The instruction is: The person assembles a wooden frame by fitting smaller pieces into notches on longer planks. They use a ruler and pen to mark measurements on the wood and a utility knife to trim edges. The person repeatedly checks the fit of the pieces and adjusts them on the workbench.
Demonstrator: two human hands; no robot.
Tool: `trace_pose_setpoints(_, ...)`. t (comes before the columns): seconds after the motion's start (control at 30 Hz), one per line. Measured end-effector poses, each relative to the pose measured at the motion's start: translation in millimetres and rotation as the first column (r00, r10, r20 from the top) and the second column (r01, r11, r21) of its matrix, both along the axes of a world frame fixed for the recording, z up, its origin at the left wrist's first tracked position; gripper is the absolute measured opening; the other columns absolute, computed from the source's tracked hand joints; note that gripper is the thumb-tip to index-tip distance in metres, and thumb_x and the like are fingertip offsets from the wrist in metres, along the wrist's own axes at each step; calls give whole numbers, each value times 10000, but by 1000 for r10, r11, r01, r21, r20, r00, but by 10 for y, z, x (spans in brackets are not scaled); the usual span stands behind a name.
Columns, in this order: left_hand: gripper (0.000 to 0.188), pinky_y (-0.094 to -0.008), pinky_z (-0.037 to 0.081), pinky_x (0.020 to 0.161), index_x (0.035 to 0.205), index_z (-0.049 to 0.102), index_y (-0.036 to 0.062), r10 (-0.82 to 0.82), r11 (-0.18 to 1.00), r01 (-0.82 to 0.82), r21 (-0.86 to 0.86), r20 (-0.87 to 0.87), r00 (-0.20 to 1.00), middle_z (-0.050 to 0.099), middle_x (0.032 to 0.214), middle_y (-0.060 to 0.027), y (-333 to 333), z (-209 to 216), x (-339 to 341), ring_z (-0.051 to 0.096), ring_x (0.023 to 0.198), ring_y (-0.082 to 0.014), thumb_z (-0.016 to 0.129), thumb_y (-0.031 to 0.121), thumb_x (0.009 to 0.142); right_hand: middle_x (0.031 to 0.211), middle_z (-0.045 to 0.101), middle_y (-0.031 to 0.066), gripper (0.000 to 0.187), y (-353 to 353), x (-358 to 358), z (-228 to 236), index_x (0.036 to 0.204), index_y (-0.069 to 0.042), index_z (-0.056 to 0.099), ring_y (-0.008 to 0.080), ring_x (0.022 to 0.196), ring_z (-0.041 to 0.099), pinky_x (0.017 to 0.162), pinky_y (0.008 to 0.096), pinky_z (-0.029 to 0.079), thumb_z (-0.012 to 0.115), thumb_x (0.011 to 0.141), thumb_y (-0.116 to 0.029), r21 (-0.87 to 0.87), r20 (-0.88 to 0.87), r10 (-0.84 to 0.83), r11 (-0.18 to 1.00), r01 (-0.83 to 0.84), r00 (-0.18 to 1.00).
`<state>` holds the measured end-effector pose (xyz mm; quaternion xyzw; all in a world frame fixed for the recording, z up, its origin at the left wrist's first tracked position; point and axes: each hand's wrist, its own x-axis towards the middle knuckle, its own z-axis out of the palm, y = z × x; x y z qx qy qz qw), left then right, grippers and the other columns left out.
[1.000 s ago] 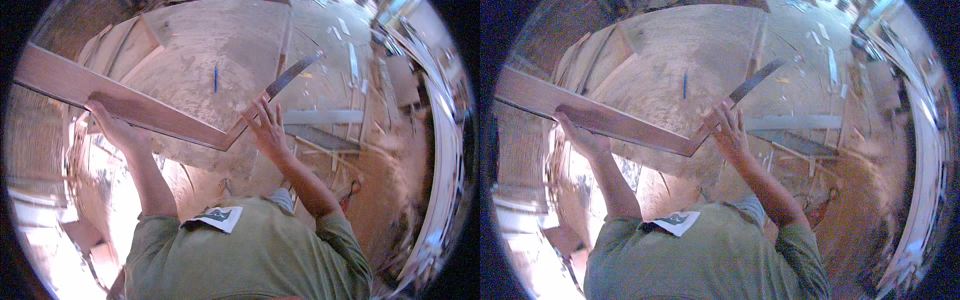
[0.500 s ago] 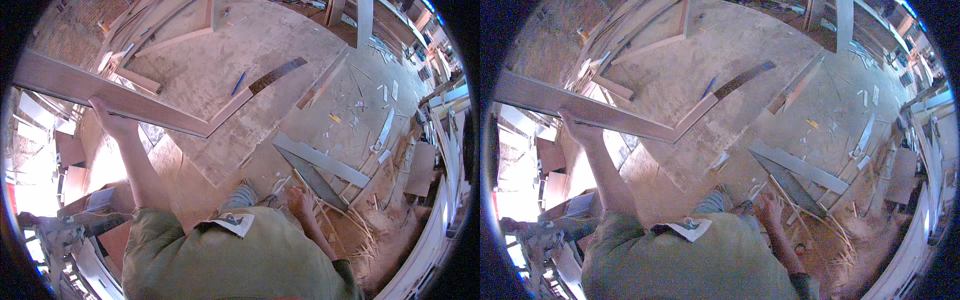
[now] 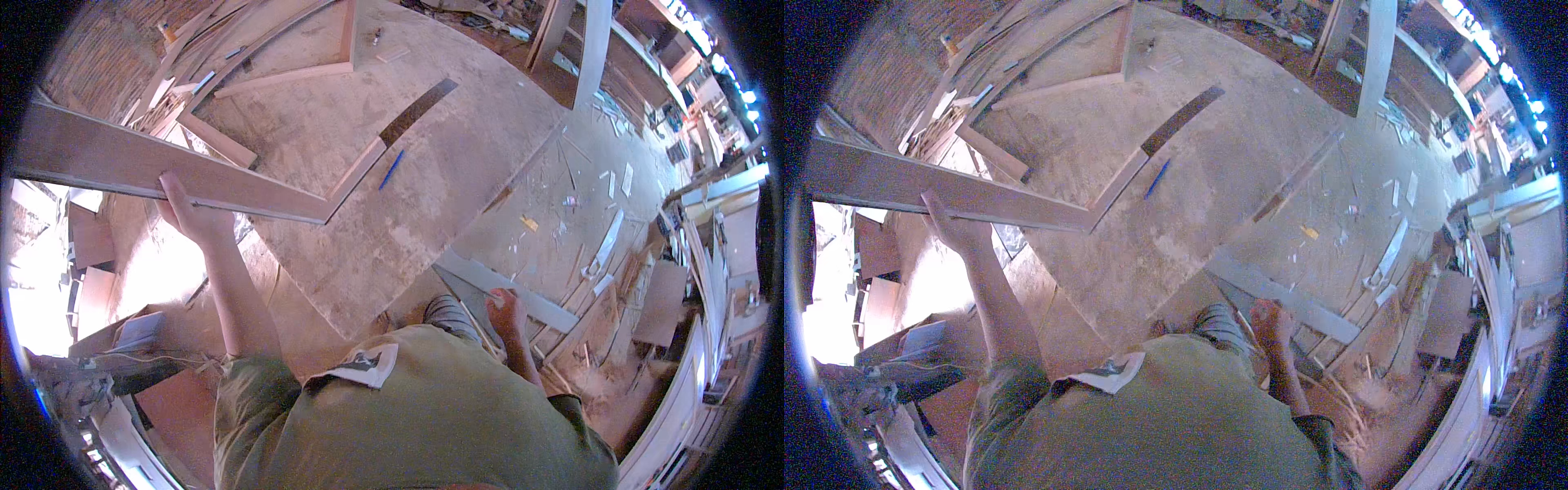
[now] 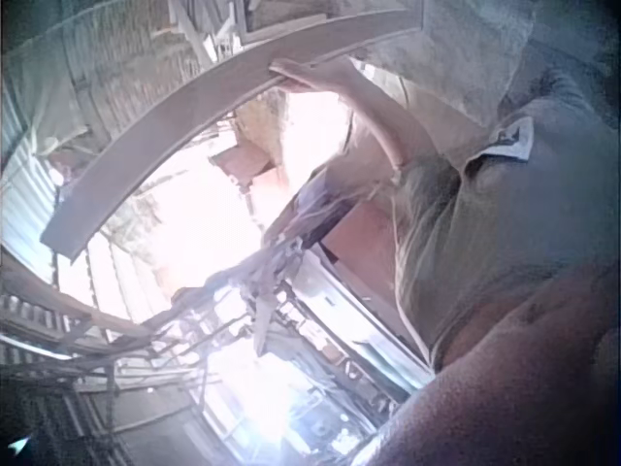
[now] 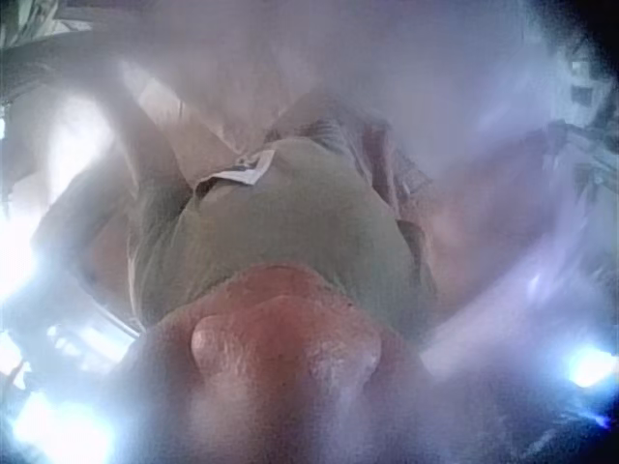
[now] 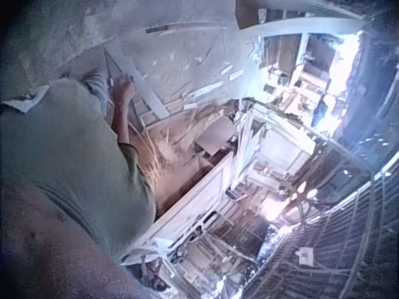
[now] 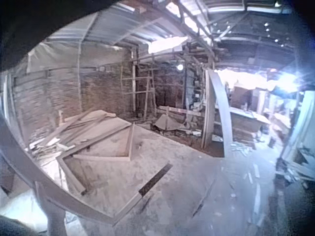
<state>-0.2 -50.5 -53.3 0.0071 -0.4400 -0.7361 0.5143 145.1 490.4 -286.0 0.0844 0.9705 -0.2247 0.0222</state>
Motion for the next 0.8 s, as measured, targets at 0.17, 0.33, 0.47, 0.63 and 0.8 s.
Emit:
trace_pose_setpoints(0.17, 484, -433, 519, 902, 1369, 472, 46, 107, 994, -108, 17, 69, 992, 572, 1248, -120, -28, -270, -280, 592, 1094, -248, 621, 314, 994, 1133, 691, 100, 218, -150, -1142, -33, 1015, -144, 736, 342, 1071, 644, 966, 524, 453, 717, 845, -279, 55, -109, 188, 982, -183, 976)
trace_pose_setpoints(0.33, 487, -464, 531, 913, 1350, 477, 63, 173, 984, -168, -55, 88, 981, 596, 1213, -128, -113, -574, -657, 609, 1083, -290, 623, 352, 986, 1034, 703, 124, 225, -332, -2987, -302, 987, -93, 724, 357, 1020, 634, 929, 474, 461, 743, 786, -192, -36, -427, 263, 951, -307, 865)
trace_pose_setpoints(0.47, 606, -442, 478, 952, 1398, 437, 33, 127, 992, -126, -19, 89, 988, 562, 1253, -132, -342, -741, -776, 579, 1120, -258, 612, 420, 966, 1029, 690, 146, 202, -715, -4630, -280, 1018, -75, 703, 353, 1023, 615, 912, 450, 466, 729, 837, -162, 22, -552, 346, 916, -401, 759)
trace_pose_setpoints(0.63, 633, -386, 448, 842, 1308, 461, -16, 82, 994, -77, -74, 59, 995, 555, 1105, -160, -193, -541, -980, 519, 926, -238, 620, 474, 941, 989, 708, 122, 196, -1328, -6699, -543, 1006, -116, 710, 345, 985, 651, 885, 502, 471, 713, 851, -237, -9, -611, 351, 893, -449, 710)
trace_pose_setpoints(0.8, 740, -396, 426, 855, 1364, 397, -48, -158, 919, 181, -350, 95, 983, 549, 1104, -181, 52, -86, -1225, 497, 919, -252, 604, 523, 942, 1106, 691, 167, 299, -2196, -8244, -180, 1174, -112, 673, 370, 1039, 637, 892, 514, 496, 658, 881, -172, 131, -426, 515, 849, -512, 744)
